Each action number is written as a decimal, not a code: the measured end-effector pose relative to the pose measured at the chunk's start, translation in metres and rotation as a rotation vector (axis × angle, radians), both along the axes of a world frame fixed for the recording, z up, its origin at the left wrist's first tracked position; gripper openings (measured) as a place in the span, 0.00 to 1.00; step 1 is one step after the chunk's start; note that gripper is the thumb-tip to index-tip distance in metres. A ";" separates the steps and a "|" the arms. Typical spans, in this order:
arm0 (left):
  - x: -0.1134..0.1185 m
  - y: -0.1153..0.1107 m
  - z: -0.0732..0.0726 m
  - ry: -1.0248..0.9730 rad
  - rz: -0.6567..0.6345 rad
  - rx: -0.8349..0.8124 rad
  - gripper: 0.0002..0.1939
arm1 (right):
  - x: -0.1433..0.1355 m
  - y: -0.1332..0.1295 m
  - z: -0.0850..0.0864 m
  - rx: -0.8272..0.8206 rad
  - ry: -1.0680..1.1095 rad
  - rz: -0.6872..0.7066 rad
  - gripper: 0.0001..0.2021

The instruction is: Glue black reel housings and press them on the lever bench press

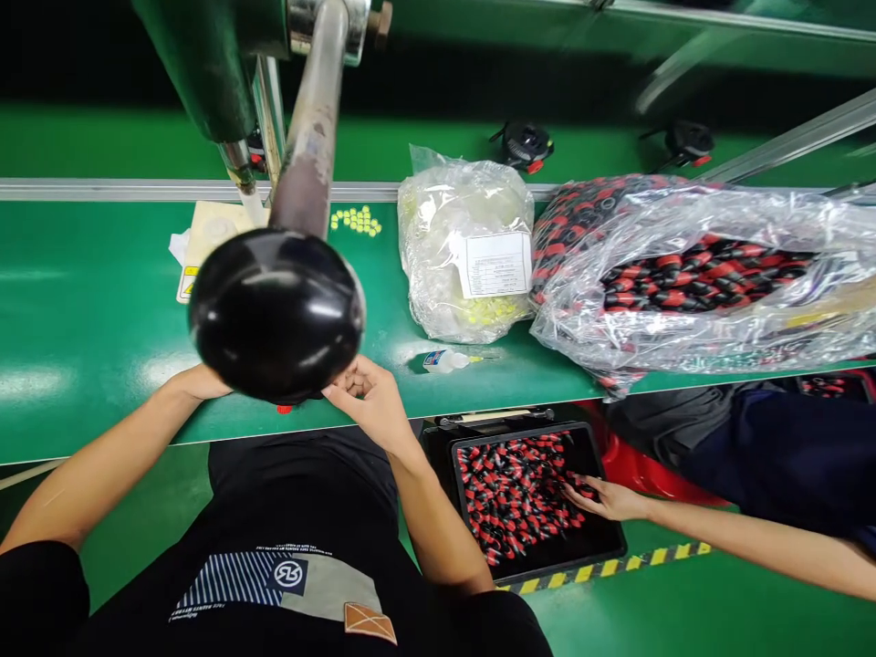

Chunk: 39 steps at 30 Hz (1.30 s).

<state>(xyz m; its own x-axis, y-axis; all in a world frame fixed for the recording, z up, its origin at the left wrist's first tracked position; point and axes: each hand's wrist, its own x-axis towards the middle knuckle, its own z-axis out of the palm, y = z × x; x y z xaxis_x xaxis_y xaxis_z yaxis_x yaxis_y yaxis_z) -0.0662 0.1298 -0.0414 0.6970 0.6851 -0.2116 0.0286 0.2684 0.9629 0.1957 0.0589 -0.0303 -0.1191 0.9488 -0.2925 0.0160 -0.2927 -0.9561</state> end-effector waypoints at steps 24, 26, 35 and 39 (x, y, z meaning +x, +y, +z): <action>-0.007 -0.025 0.014 0.310 0.439 0.351 0.24 | -0.015 -0.014 -0.029 0.163 0.028 -0.026 0.16; -0.025 -0.014 0.022 0.336 0.631 0.410 0.24 | -0.010 -0.013 -0.035 0.171 0.014 -0.035 0.16; -0.037 0.108 0.060 0.153 0.896 0.248 0.29 | -0.021 -0.013 -0.034 0.354 -0.219 -0.017 0.13; -0.022 0.128 0.058 0.217 0.831 0.158 0.29 | -0.022 -0.013 -0.031 0.378 -0.251 -0.014 0.13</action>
